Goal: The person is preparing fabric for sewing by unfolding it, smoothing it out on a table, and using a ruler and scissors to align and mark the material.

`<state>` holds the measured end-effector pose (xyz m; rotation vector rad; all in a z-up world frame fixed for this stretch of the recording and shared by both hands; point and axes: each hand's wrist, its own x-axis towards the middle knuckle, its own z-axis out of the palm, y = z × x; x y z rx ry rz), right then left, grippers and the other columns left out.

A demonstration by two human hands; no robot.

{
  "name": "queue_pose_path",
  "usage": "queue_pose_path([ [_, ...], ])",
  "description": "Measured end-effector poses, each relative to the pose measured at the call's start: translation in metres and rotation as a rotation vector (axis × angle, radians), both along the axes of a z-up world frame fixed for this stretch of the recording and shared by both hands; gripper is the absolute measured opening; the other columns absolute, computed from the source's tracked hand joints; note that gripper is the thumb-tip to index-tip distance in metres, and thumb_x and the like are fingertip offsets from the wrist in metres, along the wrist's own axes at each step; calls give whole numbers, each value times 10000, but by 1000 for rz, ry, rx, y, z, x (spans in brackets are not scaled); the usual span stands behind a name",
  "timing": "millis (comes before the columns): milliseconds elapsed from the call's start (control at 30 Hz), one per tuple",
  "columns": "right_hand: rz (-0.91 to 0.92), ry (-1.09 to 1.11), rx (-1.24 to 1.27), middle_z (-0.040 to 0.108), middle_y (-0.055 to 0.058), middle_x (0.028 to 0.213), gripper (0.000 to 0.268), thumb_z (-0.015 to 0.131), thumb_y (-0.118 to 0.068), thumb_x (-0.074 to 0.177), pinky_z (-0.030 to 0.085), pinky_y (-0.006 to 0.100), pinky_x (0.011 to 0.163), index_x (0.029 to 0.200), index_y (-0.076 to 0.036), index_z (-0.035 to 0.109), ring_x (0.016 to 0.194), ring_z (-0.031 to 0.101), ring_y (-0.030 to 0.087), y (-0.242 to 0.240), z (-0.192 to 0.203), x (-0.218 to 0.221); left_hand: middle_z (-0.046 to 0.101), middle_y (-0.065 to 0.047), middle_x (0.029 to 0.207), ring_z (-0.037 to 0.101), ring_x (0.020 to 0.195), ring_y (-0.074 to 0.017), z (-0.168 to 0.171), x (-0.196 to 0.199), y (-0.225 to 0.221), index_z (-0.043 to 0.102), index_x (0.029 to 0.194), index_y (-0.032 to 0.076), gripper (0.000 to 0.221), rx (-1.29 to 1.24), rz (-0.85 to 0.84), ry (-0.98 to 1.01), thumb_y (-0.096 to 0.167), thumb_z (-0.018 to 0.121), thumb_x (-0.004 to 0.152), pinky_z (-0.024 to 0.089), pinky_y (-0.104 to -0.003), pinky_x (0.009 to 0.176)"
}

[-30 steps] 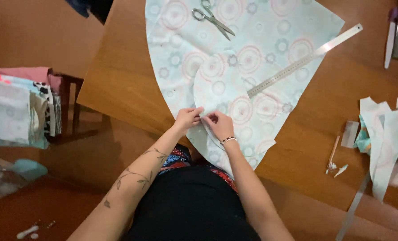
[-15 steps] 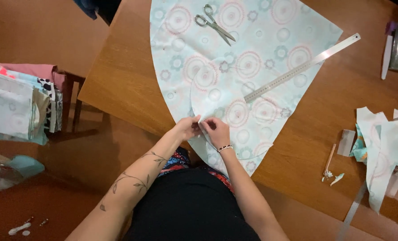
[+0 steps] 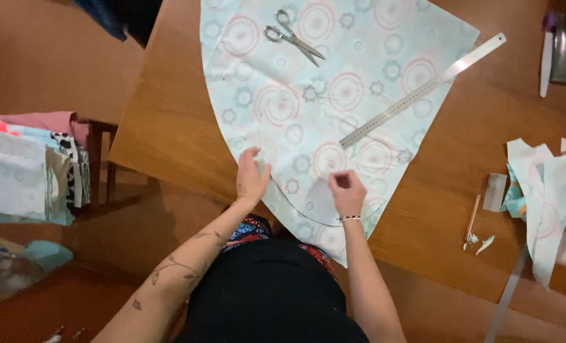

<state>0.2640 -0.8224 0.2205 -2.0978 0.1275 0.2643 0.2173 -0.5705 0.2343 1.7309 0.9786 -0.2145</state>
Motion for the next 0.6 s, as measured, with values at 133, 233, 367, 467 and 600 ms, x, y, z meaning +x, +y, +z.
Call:
queue_pose_path([
  [133,-89,-29,-73,749,6,842,195,859,-186,789,570,281,768,915,-177,710,793,715,158,-2,-3,23,571,-137,1307,537,1279,-327,-1,17,-29,563,1328,150,525,650,-694,-495,206,736,836,436,-470,1080],
  [233,12,17,-167,748,-7,844,215,851,-212,796,566,303,771,927,-179,685,801,720,166,2,-9,35,496,-184,1443,413,1403,-359,-7,32,-51,590,1315,94,613,710,-1014,-646,296,807,779,317,-515,1176],
  [367,108,96,-242,754,12,870,236,757,-181,846,548,352,772,1027,-193,607,809,717,201,4,-18,47,304,-126,1626,223,1532,-304,-28,53,-67,389,1535,178,918,704,-1250,-447,475,791,763,219,-541,1237],
  [467,150,66,-231,747,23,852,247,713,-171,847,556,358,763,1055,-199,585,778,716,217,2,-17,47,260,-122,1648,211,1535,-310,-34,56,-63,316,1577,208,988,656,-1259,-467,486,791,758,209,-556,1235],
  [600,168,93,-246,745,20,826,266,706,-164,815,564,349,759,1049,-190,584,773,721,210,-16,-23,43,264,-115,1649,228,1530,-303,-28,55,-64,329,1576,217,965,675,-1278,-468,527,763,771,216,-548,1232],
])
